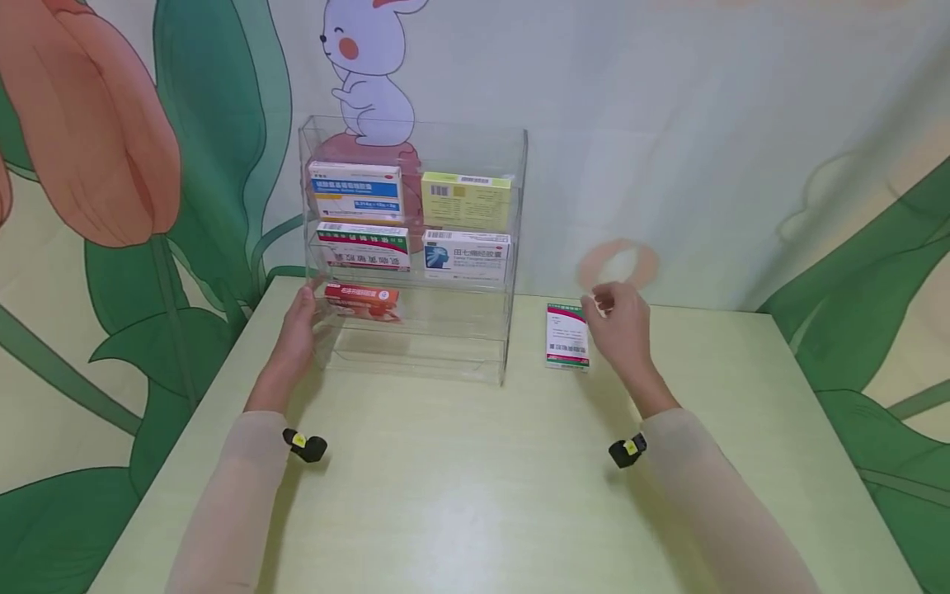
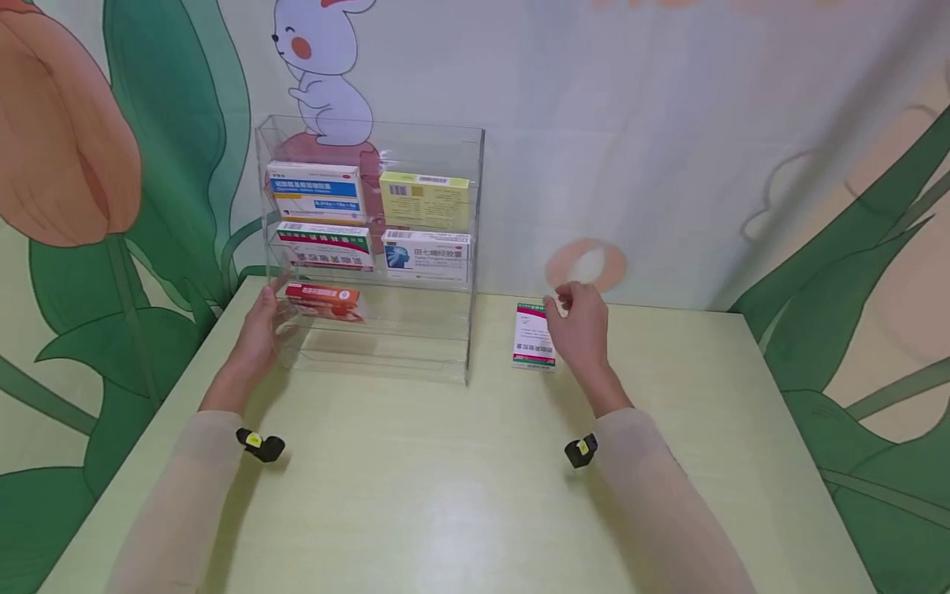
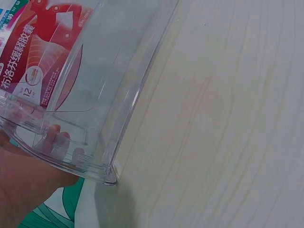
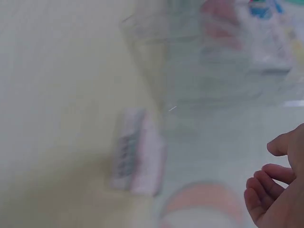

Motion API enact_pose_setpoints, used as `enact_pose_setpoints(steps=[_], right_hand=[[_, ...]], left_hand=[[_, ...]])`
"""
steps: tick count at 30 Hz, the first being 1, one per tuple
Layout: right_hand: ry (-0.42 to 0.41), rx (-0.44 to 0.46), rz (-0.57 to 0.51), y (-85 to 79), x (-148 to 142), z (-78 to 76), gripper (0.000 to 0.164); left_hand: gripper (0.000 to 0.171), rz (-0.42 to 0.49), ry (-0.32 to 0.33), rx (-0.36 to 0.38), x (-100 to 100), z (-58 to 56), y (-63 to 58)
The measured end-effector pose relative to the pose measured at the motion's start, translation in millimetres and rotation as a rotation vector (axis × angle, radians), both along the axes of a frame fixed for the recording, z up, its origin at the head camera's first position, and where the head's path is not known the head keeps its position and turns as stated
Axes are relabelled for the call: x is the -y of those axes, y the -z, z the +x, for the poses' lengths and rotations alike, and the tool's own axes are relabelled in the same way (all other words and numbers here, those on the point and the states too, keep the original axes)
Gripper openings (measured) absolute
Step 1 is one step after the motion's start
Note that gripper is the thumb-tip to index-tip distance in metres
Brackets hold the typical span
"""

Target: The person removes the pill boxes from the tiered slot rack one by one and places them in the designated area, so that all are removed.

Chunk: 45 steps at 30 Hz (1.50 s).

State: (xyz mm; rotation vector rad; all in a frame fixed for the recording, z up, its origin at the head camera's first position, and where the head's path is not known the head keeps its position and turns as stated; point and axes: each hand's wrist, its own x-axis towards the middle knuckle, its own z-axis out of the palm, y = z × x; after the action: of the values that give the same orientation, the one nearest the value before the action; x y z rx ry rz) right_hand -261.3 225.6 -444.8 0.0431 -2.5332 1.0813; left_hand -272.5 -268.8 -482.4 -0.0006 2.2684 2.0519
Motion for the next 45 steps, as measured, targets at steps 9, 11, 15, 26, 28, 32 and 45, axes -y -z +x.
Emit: enact_pose_setpoints(steps=[9, 11, 15, 26, 28, 32, 45], right_hand=[[-0.314, -0.319, 0.079, -69.4, 94.6, 23.3, 0.033], [-0.398, -0.302, 0.124, -69.1, 118.3, 25.4, 0.04], [-0.531, -0.202, 0.23, -60.1, 159.4, 26.6, 0.054], [-0.624, -0.037, 0.371, -57.2, 217.9, 2.4, 0.072], [-0.633, -0.036, 0.378, -56.6, 226.3, -3.0, 0.072], [-0.654, -0.037, 0.373, -55.2, 244.0, -10.6, 0.07], [-0.567, -0.011, 0.415, -47.5, 266.7, -13.8, 0.049]], left_hand=[[0.064, 0.005, 0.019, -0.005, 3.7, 7.9, -17.6], [0.065, 0.013, 0.02, -0.005, 4.1, 8.0, -18.5], [0.067, 0.017, 0.023, -0.009, 3.2, 9.5, -21.1], [0.066, -0.032, 0.016, 0.01, -3.1, 12.3, -27.6], [0.066, -0.029, 0.016, 0.013, -2.8, 12.0, -27.7], [0.067, -0.022, 0.017, 0.009, -1.7, 9.9, -24.7], [0.069, -0.042, 0.032, -0.017, 4.9, -3.5, 3.4]])
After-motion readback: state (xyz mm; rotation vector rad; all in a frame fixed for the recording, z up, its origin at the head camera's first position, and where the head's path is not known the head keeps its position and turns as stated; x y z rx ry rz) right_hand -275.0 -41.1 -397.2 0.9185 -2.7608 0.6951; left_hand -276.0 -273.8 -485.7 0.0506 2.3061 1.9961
